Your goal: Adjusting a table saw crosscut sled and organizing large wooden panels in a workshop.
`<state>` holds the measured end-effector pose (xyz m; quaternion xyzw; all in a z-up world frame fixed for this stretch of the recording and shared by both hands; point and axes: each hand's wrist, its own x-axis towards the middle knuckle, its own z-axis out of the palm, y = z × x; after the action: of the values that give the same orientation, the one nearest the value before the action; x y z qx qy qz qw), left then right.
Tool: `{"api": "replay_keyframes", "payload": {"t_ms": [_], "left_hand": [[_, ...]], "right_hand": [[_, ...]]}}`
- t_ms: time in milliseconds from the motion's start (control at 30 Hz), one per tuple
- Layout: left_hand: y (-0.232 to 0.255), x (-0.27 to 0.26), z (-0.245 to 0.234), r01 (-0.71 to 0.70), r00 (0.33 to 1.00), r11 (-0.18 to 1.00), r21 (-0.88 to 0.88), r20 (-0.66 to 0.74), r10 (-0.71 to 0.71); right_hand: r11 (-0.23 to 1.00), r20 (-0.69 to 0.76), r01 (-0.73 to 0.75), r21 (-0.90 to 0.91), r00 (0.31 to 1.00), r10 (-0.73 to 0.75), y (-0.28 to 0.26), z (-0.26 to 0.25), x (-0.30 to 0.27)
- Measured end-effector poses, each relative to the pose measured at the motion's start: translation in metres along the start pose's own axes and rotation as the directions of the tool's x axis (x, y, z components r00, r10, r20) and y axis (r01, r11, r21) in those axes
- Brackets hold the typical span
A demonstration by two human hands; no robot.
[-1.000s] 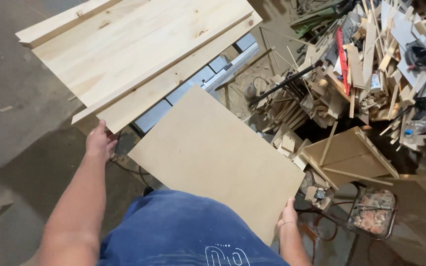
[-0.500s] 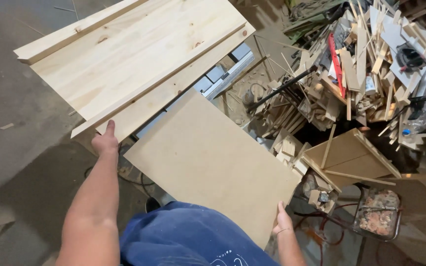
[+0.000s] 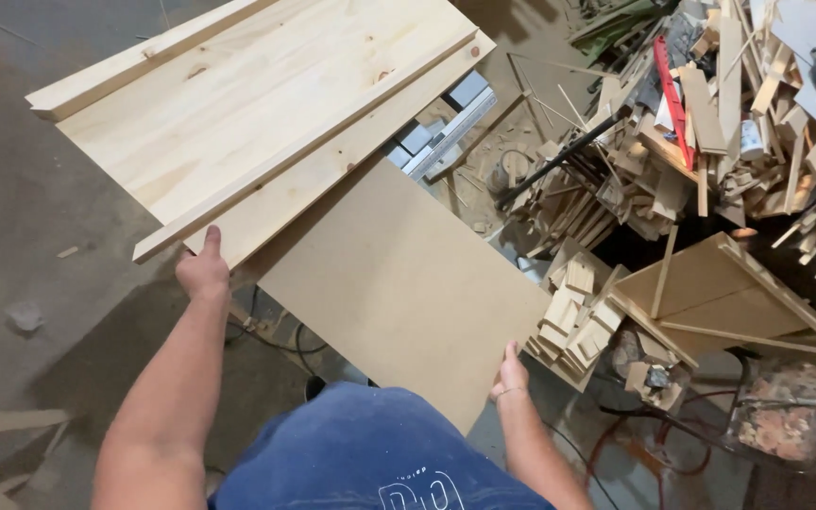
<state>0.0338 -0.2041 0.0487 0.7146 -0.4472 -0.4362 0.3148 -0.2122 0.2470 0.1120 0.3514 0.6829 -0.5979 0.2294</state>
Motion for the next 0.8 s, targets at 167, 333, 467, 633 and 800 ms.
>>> {"api": "replay_keyframes", "payload": {"t_ms": [167, 333, 467, 633, 800], "left_hand": [[0.031, -0.034, -0.007, 0.008, 1.0, 0.989, 0.146, 0.017, -0.011], [0.016, -0.028, 0.0, 0.001, 1.0, 0.997, 0.081, 0.013, -0.002], [-0.008, 0.001, 0.012, -0.022, 1.0, 0.999, 0.026, -0.003, 0.022], [0.009, -0.03, 0.005, -0.019, 1.0, 0.998, 0.056, -0.021, 0.02], [-0.079, 0.037, 0.022, 0.03, 0.999, 0.999, 0.035, 0.037, -0.032]], "right_hand": [[0.998, 0.133, 0.043, 0.037, 0.99, -0.047, 0.023, 0.072, 0.117], [0.995, 0.292, 0.048, 0.083, 0.954, -0.071, 0.072, 0.199, 0.264], [0.989, 0.343, 0.026, 0.143, 0.936, -0.074, 0.009, 0.267, 0.126], [0.992, 0.576, -0.001, 0.124, 0.815, -0.071, 0.019, 0.339, 0.172], [0.891, 0.725, 0.263, -0.37, 0.682, 0.099, 0.013, 0.324, 0.205]]}}
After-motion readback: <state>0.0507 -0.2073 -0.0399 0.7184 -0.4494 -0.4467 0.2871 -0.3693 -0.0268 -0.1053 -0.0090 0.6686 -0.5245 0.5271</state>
